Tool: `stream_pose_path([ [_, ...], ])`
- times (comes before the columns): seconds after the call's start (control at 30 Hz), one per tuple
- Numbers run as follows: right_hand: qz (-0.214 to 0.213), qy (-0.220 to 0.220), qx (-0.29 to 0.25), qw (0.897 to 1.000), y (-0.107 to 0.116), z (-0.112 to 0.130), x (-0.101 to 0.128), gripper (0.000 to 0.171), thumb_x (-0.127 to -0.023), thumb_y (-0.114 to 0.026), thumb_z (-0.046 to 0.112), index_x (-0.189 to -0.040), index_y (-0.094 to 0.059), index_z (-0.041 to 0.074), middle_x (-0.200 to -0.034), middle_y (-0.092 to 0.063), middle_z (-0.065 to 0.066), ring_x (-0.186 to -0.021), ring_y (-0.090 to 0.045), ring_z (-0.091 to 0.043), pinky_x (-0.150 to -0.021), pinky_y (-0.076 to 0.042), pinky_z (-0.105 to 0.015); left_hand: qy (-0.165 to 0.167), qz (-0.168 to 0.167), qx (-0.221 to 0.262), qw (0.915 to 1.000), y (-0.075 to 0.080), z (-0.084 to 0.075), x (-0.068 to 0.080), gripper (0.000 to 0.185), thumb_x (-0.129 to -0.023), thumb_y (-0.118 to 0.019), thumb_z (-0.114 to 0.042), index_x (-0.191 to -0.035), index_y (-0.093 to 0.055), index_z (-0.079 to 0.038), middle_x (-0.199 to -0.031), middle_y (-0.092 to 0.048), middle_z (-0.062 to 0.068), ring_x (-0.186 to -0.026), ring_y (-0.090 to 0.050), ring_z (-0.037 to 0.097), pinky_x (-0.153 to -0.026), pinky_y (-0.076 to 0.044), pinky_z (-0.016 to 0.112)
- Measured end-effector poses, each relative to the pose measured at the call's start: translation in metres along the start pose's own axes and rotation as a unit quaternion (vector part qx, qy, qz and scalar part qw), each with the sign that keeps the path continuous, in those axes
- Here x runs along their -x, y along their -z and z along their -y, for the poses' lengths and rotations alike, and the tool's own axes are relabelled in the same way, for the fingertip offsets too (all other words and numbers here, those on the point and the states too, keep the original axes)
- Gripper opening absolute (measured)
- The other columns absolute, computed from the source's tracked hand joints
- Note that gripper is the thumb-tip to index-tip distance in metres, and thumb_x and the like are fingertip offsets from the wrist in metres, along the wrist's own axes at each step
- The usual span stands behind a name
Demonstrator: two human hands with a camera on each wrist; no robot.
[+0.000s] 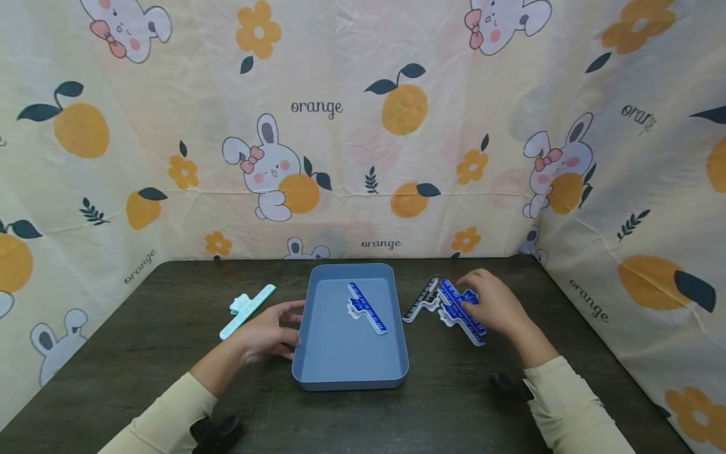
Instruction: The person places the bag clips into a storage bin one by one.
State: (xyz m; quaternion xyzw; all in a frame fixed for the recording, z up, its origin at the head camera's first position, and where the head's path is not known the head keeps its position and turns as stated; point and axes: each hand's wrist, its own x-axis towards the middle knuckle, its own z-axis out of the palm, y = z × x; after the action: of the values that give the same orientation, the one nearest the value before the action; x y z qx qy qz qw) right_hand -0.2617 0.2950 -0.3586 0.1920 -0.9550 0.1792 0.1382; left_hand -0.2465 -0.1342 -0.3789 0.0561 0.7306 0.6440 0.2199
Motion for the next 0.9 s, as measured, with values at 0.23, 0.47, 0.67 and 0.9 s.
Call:
stream_pose_path([
  [0.23,0.022,-0.025,0.008,0.999,-0.007,-0.012,-0.005,0.035,-0.078,-0.076,0.005,-0.110,-0.067,-0.004,-0.113,-0.058,-0.025,-0.098,-0.058,-0.040,-0.082,-0.049,-0.057,-0.004,0.009,0.004,0.9999,0.000,0.000,-0.002,0.086,-0.074,-0.059,0.016,-0.151,-0.024,0.000,-0.136,-0.041,0.030,-0.084,-0.064,0.029,-0.058,-0.059,0.041],
  [0.47,0.062,-0.035,0.005,0.997,-0.013,-0.023,-0.011,0.035,-0.078,-0.075,0.005,-0.110,-0.067,-0.005,-0.114,-0.058,-0.029,-0.104,-0.055,-0.045,-0.086,-0.046,-0.060,-0.001,0.010,0.007,0.9999,0.000,0.000,-0.002,0.086,-0.074,-0.059,0.016,-0.152,-0.024,0.000,-0.137,-0.041,0.030,-0.084,-0.063,0.029,-0.059,-0.059,0.040],
  [0.67,0.105,-0.046,-0.010,0.993,-0.016,-0.032,-0.015,0.037,-0.079,-0.074,0.006,-0.113,-0.066,-0.005,-0.116,-0.057,-0.031,-0.110,-0.051,-0.050,-0.090,-0.043,-0.064,0.002,0.007,0.006,1.0000,0.000,0.000,-0.001,0.087,-0.074,-0.059,0.017,-0.152,-0.024,0.000,-0.138,-0.040,0.030,-0.085,-0.063,0.029,-0.060,-0.059,0.041],
  [0.9,0.146,-0.046,-0.021,0.988,-0.016,-0.039,-0.019,0.041,-0.080,-0.074,0.009,-0.117,-0.064,-0.005,-0.117,-0.057,-0.031,-0.110,-0.052,-0.050,-0.090,-0.043,-0.065,0.003,0.003,0.002,1.0000,0.001,-0.001,0.000,0.087,-0.074,-0.059,0.017,-0.151,-0.025,0.000,-0.137,-0.041,0.029,-0.085,-0.063,0.028,-0.059,-0.059,0.041],
])
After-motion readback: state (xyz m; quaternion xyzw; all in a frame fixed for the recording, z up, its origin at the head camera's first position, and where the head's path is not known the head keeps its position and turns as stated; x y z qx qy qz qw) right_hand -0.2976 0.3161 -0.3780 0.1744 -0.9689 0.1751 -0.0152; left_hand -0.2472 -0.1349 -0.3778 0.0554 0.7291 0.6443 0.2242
